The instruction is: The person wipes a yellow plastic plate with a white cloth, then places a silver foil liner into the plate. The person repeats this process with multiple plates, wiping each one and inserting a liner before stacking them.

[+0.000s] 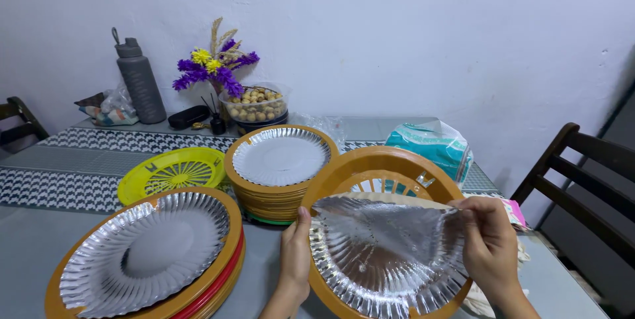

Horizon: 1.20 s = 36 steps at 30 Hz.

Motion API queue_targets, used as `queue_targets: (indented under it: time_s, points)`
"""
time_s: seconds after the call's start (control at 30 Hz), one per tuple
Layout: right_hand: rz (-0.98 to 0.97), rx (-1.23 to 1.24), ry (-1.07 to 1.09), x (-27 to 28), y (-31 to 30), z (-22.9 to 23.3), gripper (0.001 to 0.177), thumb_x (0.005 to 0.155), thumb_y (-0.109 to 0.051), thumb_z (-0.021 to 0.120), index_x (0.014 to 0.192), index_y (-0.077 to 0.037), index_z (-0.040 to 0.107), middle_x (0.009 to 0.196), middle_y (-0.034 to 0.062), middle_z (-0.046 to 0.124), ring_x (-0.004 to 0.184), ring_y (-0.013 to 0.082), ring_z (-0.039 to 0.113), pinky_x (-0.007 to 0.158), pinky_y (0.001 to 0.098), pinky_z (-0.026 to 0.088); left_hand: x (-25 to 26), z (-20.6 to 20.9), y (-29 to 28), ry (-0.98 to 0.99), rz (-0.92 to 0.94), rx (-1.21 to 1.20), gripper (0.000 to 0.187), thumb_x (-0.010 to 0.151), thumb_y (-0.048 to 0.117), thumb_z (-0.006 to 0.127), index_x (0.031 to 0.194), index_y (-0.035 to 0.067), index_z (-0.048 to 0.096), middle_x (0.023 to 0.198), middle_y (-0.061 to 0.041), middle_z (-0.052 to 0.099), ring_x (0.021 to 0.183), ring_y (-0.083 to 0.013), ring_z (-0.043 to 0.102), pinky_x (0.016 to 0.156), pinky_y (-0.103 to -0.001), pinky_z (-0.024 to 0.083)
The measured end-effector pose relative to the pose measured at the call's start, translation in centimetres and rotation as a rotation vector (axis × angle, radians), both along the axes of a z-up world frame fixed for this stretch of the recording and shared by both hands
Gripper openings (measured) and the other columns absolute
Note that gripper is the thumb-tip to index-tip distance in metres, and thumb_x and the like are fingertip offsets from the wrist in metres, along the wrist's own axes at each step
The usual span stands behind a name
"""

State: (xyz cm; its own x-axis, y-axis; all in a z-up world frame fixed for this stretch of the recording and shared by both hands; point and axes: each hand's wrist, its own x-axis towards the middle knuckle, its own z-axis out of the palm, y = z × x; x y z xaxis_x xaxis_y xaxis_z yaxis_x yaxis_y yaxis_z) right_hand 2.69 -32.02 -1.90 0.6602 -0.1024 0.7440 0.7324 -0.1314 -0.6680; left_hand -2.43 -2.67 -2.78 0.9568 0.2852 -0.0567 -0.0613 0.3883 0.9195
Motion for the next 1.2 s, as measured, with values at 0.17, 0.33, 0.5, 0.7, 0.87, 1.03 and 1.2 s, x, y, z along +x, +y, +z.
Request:
queue_targets:
  time_s: [0.17,0.33,0.5,0.7,0.87,1.03,1.2]
  points:
    - [-0.116,-0.022,0.042,0.4,-0.4,-0.1,0.009,0.109,-0.009,0.053,0.113,-0.002,0.056,0.09,0.0041,0.062,0.08,0.0077,0.06,0.071,0.0231,0.049,0.4,-0.6,-0.2,-0.19,-0.06,-0.06,0.035,0.101,0.034,0.049,0.117,0.007,0.063,0.106,-0.003,0.066,0.104,-0.0114,0.059,0.099,-0.028,0.044]
    - [-0.044,0.059,0.219,0.5,-0.3,0.1,0.012,0.106,-0.013,0.052,0.11,-0.003,0.056,0.083,0.0037,0.063,0.072,0.0082,0.063,0.063,0.0249,0.051,1.0,-1.5,0.0,-0.131,-0.031,-0.103,0.031,0.102,0.028,0.053,0.112,0.003,0.068,0.102,-0.004,0.071,0.095,-0.0103,0.063,0.091,-0.027,0.049]
    - [-0.074,0.033,0.207,0.0,0.3,0.8,0.013,0.107,-0.014,0.054,0.111,-0.002,0.059,0.085,0.0038,0.062,0.073,0.0074,0.059,0.062,0.0255,0.048,1.2,-1.7,0.4,-0.087,-0.038,-0.107,0.032,0.103,0.026,0.051,0.107,0.001,0.072,0.097,-0.005,0.074,0.087,-0.0115,0.065,0.083,-0.028,0.051]
    - [-0.205,0.022,0.379,0.1,0.2,1.8,0.014,0.106,-0.014,0.055,0.108,-0.002,0.06,0.082,0.0056,0.066,0.068,0.0109,0.062,0.059,0.0292,0.052,1.5,-2.1,0.8,-0.132,-0.129,-0.211,0.03,0.104,0.024,0.053,0.106,0.0,0.071,0.099,-0.006,0.073,0.089,-0.0133,0.066,0.082,-0.03,0.053]
    - [-0.124,0.042,0.083,1.1,-1.5,1.1,0.008,0.11,-0.01,0.053,0.113,-0.003,0.055,0.087,0.0026,0.062,0.077,0.0077,0.062,0.068,0.024,0.052,1.5,-2.0,2.3,-0.009,-0.162,-0.353,0.034,0.103,0.033,0.047,0.102,0.003,0.063,0.099,-0.011,0.07,0.091,-0.0207,0.069,0.085,-0.037,0.059]
    - [-0.343,0.31,-0.042,4.1,-6.8,-0.2,0.009,0.122,-0.011,0.056,0.121,-0.003,0.053,0.095,-0.0015,0.052,0.078,0.0033,0.045,0.067,0.0197,0.038,1.6,-1.8,3.7,-0.13,-0.055,-0.391,0.032,0.104,0.035,0.046,0.105,0.006,0.06,0.103,-0.008,0.067,0.094,-0.0204,0.067,0.084,-0.039,0.057]
    - [-0.366,0.278,0.138,5.8,-8.1,0.4,0.015,0.12,-0.014,0.058,0.119,0.001,0.057,0.101,0.0015,0.061,0.086,0.0044,0.055,0.076,0.0217,0.045,2.5,-3.0,2.6,-0.124,-0.046,-0.375,0.032,0.104,0.035,0.045,0.112,0.007,0.057,0.104,-0.012,0.066,0.092,-0.026,0.066,0.079,-0.044,0.06]
